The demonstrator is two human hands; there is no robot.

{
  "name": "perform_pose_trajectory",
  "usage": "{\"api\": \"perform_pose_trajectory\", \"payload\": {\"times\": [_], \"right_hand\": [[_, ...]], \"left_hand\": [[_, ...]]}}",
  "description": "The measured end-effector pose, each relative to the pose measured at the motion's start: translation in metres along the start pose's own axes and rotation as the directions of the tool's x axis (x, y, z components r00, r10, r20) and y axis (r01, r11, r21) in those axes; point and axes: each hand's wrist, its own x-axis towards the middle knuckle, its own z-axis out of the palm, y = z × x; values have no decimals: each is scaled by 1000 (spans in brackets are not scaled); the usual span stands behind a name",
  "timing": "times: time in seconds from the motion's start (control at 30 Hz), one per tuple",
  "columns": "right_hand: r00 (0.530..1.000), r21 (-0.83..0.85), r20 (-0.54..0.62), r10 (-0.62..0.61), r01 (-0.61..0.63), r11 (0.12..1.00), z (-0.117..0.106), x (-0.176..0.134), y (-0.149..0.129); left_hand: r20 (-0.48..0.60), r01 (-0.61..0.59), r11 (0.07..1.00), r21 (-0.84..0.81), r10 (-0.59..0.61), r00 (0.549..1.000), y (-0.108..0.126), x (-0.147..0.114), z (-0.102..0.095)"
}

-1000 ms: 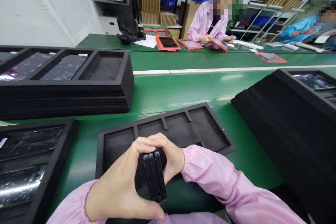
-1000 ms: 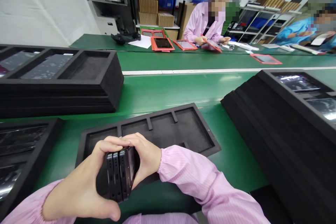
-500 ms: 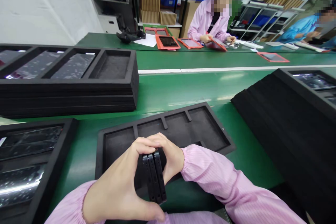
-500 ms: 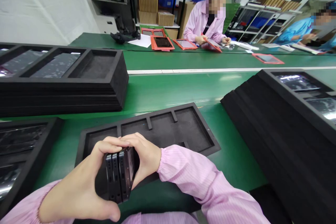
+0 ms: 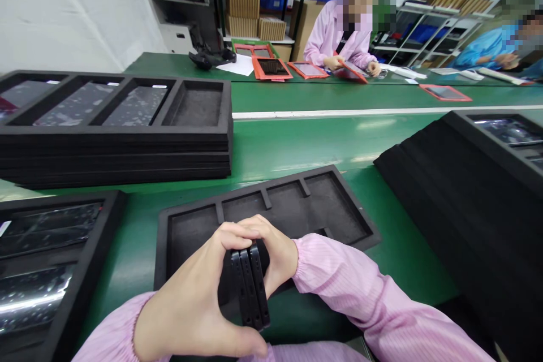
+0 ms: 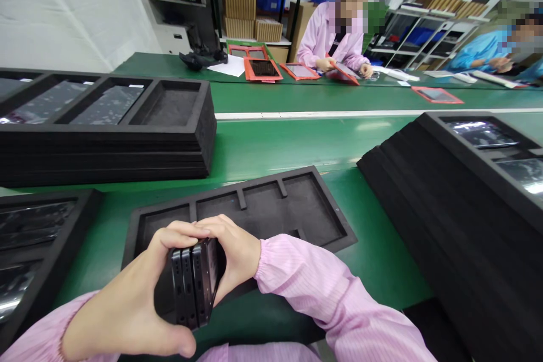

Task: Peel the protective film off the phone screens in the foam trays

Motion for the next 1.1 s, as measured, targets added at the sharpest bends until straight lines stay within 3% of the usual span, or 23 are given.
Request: {"api": "perform_pose_trajectory", "payload": {"times": [0.47, 0.9, 1.1], "right_hand": [[997, 46, -74, 24, -20, 999, 0, 3, -2], [995, 40, -21, 94, -93, 995, 0, -3, 4], [998, 5, 28, 47, -47, 999, -1, -1, 0]], "left_hand": [[2, 4, 998, -59, -4, 1000, -4, 0, 2], [-18, 62, 998, -30, -62, 998, -3, 2, 3], [-3, 1, 1000, -14, -1, 1000, 1, -1, 5]]}}
